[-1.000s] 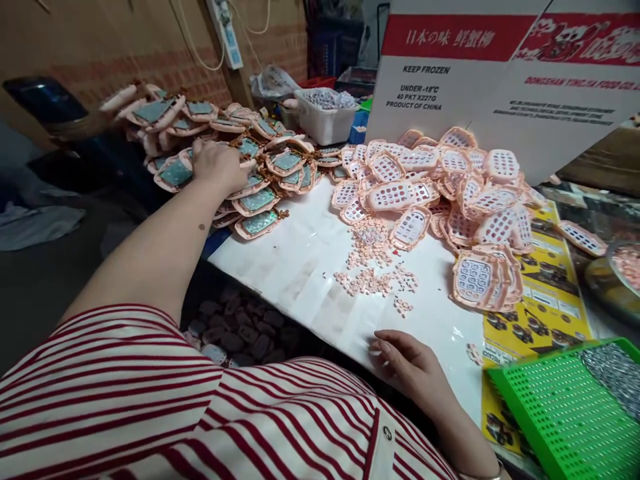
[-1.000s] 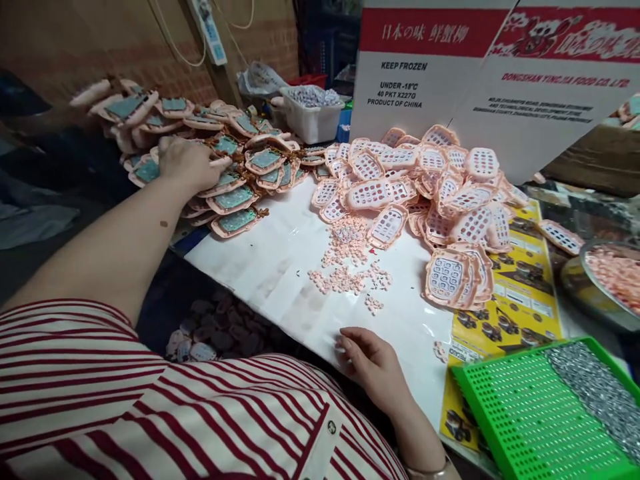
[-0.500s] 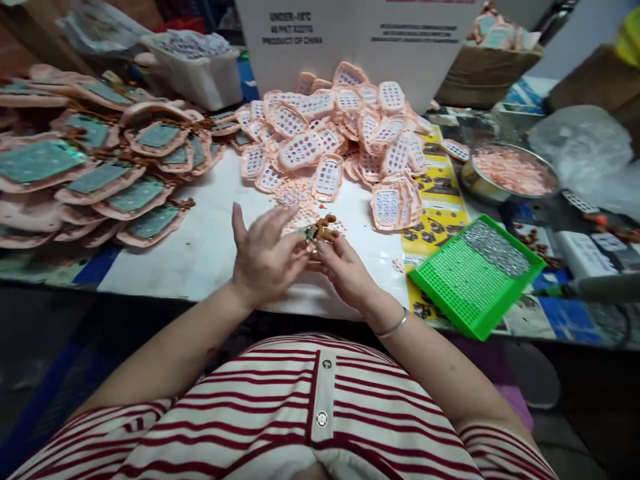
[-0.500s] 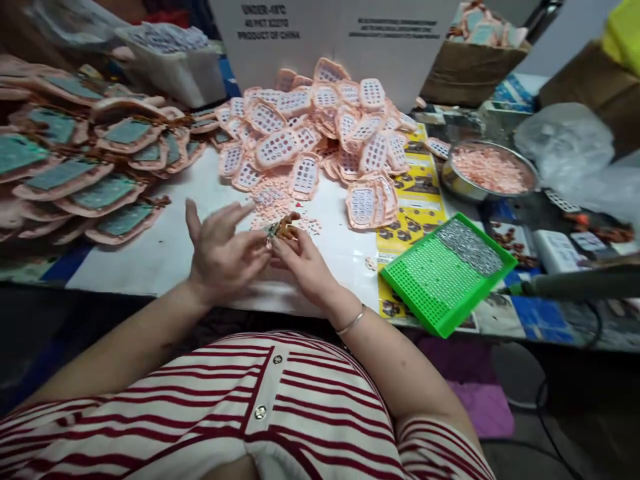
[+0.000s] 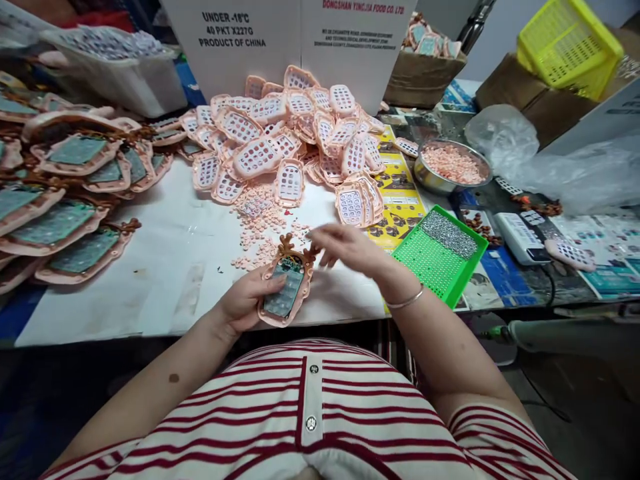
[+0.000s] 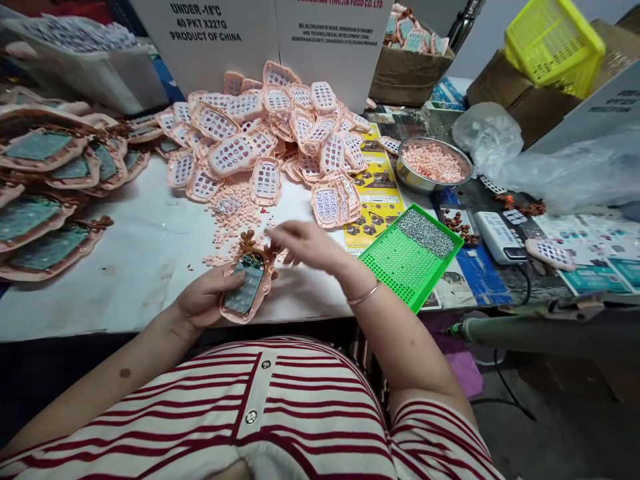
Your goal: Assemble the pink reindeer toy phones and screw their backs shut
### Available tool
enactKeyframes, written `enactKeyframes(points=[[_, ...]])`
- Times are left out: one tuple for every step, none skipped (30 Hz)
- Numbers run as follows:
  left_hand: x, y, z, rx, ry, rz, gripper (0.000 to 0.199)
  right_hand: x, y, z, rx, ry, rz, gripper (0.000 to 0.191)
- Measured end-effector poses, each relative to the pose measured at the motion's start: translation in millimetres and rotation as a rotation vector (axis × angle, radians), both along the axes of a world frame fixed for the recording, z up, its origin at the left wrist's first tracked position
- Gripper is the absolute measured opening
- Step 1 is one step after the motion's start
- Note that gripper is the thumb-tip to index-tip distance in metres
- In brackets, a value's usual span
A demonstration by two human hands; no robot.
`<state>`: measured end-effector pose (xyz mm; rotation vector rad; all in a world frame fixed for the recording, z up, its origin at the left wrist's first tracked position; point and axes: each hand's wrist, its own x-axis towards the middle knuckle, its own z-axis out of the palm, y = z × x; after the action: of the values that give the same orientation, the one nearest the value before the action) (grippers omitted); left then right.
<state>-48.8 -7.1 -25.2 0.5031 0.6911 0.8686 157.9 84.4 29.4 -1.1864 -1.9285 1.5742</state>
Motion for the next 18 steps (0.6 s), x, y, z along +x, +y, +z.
enactKeyframes(points=[[2.1, 1.1, -0.6, -0.030, -0.033, 0.038, 0.041, 4.3, 13.8, 3.8, 0.164, -0.191, -0.155, 0.042], [3.2, 2.6, -0.7, -0.054, -0.053, 0.076, 0.042, 8.2, 27.4, 5.4, 0.325, -0.412, -0.289, 0.039], [3.5, 4.2, -0.4, -0.074, -0.063, 0.117, 0.041, 11.2, 40.0, 5.0, 0.449, -0.610, -0.389, 0.042], [3.0, 6.0, 0.2, -0.092, -0.066, 0.159, 0.039, 12.9, 50.8, 2.6, 0.510, -0.763, -0.428, 0.051], [2.1, 7.7, 0.9, -0.106, -0.063, 0.200, 0.037, 13.1, 59.6, -1.1, 0.543, -0.877, -0.445, 0.062], [1.0, 9.2, 1.6, -0.118, -0.057, 0.237, 0.035, 11.8, 66.1, -5.6, 0.547, -0.944, -0.448, 0.072], [-0.1, 10.5, 2.3, -0.126, -0.050, 0.268, 0.033, 9.6, 70.7, -10.2, 0.538, -0.975, -0.447, 0.078], [-1.0, 11.3, 2.8, -0.127, -0.047, 0.290, 0.033, 6.9, 73.5, -14.3, 0.533, -0.985, -0.455, 0.082], [-1.6, 11.9, 3.2, -0.121, -0.052, 0.305, 0.034, 4.4, 75.2, -17.6, 0.533, -0.984, -0.472, 0.085], [-2.0, 12.0, 3.5, -0.106, -0.068, 0.314, 0.036, 2.6, 76.3, -19.9, 0.532, -0.979, -0.494, 0.085], [-2.3, 11.9, 3.9, -0.084, -0.092, 0.319, 0.039, 1.8, 77.2, -21.3, 0.526, -0.971, -0.506, 0.083], [-2.4, 11.6, 4.3, -0.058, -0.117, 0.323, 0.044, 2.1, 78.3, -21.9, 0.517, -0.958, -0.512, 0.076], [-2.4, 11.1, 5.0, -0.031, -0.138, 0.330, 0.050, 3.4, 79.6, -21.8, 0.500, -0.934, -0.524, 0.065], [-2.6, 10.4, 5.8, -0.009, -0.152, 0.341, 0.057, 5.4, 81.1, -21.2, 0.472, -0.881, -0.549, 0.052], [-2.9, 9.7, 6.7, 0.003, -0.161, 0.354, 0.062, 7.6, 82.2, -20.3, 0.439, -0.804, -0.584, 0.039], [-3.3, 8.9, 7.8, 0.007, -0.167, 0.364, 0.065, 9.6, 82.6, -19.2, 0.405, -0.716, -0.624, 0.027], [-3.9, 8.1, 8.9, 0.005, -0.172, 0.374, 0.066, 10.8, 81.6, -18.0, 0.373, -0.625, -0.662, 0.017], [-4.5, 7.4, 9.9, -0.001, -0.179, 0.382, 0.065, 11.1, 78.8, -17.1, 0.344, -0.543, -0.691, 0.012]])
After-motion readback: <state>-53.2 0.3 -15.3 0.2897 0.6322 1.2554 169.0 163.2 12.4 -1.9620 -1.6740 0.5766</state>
